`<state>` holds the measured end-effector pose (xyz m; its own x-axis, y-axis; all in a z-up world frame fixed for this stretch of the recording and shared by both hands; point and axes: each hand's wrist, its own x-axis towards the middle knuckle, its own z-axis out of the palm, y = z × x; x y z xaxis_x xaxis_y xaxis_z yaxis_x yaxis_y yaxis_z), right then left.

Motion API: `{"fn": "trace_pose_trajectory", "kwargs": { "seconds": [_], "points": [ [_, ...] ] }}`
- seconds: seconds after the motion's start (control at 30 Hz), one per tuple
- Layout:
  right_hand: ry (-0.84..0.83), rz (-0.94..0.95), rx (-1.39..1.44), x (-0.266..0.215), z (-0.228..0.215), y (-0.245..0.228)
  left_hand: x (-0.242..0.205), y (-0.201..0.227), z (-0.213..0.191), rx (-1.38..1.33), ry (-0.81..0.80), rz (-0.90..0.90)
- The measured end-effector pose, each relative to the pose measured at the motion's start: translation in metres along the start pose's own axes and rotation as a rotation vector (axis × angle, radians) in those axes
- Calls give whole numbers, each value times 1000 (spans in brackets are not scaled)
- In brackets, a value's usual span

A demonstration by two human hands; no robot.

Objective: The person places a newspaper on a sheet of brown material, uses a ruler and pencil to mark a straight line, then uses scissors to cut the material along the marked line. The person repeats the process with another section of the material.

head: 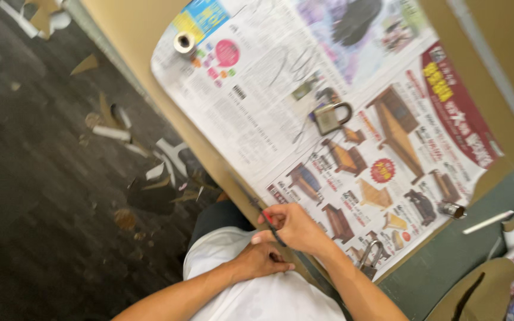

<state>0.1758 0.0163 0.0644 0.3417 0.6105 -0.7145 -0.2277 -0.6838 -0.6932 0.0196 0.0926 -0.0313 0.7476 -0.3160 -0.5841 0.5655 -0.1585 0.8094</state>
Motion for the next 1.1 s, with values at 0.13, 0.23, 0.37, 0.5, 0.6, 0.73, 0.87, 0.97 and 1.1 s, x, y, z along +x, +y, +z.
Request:
{"fn": "trace_pose_trajectory", "kwargs": {
  "seconds": [0.13,0.23,0.37,0.5,0.6,0.73,0.87,0.97,1.1],
  "points": [
    [-4,-39,-18,9,0,-3,5,-2,-7,-73,1,78],
    [-30,-34,44,-3,3,1,0,-6,4,-71,31,37],
    [39,-124,-95,-25,-12,15,-12,-29,-21,15,185,49],
    [135,-53,-49,-76,-28,57,-47,-68,-91,171,521,-94],
    [291,-12,109,-111,-31,89,-63,-75,-158,410,753,-334],
    [570,103,468,-132,-9,132,-66,-31,-213,996,299,-506],
    [959,54,723,-137,13,149,-39,75,-210,1265,-194,-398],
    [1207,-52,1013,-134,54,140,-23,168,-194,1215,-442,-73],
    [1516,-83,1252,-112,101,126,25,265,-156,852,-535,406]
  ]
}}
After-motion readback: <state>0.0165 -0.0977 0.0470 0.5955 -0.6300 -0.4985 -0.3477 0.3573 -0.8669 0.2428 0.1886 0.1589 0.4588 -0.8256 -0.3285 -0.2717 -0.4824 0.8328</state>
